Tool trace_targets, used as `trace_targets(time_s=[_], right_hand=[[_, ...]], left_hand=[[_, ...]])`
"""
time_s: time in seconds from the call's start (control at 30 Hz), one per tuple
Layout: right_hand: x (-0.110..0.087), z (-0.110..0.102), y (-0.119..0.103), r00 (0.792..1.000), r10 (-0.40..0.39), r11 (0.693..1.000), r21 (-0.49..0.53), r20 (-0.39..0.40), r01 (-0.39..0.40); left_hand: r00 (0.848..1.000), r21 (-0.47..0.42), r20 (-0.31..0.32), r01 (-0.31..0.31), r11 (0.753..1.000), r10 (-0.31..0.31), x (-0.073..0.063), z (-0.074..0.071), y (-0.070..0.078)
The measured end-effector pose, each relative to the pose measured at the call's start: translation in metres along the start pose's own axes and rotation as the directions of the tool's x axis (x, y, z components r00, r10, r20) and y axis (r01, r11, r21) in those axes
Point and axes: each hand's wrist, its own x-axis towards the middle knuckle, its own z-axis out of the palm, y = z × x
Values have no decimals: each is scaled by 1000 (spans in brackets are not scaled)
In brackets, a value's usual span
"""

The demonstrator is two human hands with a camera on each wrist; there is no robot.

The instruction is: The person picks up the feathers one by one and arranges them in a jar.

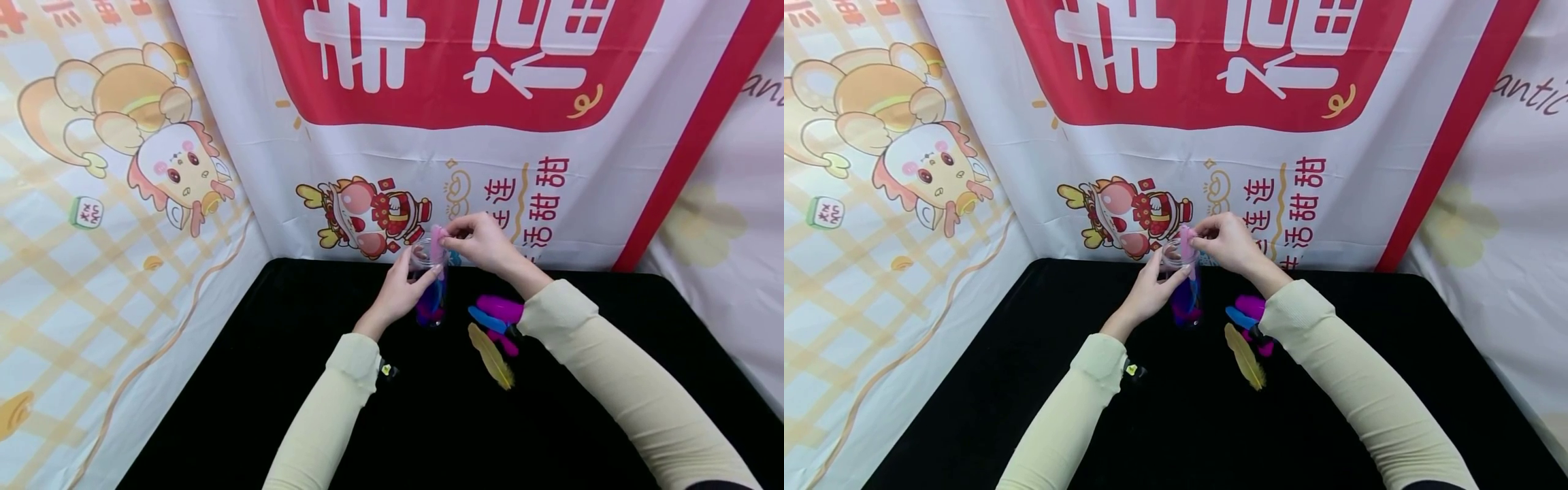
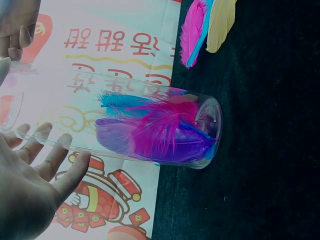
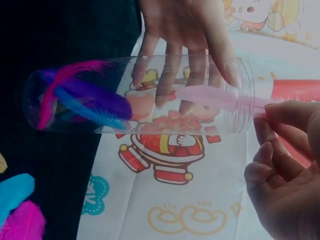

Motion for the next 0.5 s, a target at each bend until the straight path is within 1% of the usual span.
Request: trace_targets(time_s=[0.13,0.3,0.5], right_hand=[[0,1,-1,1000,-8,1000,-3,1,8],[2,3,-1,1000,7,1000,-22,4,-7],[4,9,2,1000,7,1000,-30,1,-7]], left_hand=[[1000,1,-7,-9,1000,9,0,0,1],[1000,10,-22,-18,1000,19,0,1,3],[1000,-6,-15,-20,1000,20,-1,2,2]])
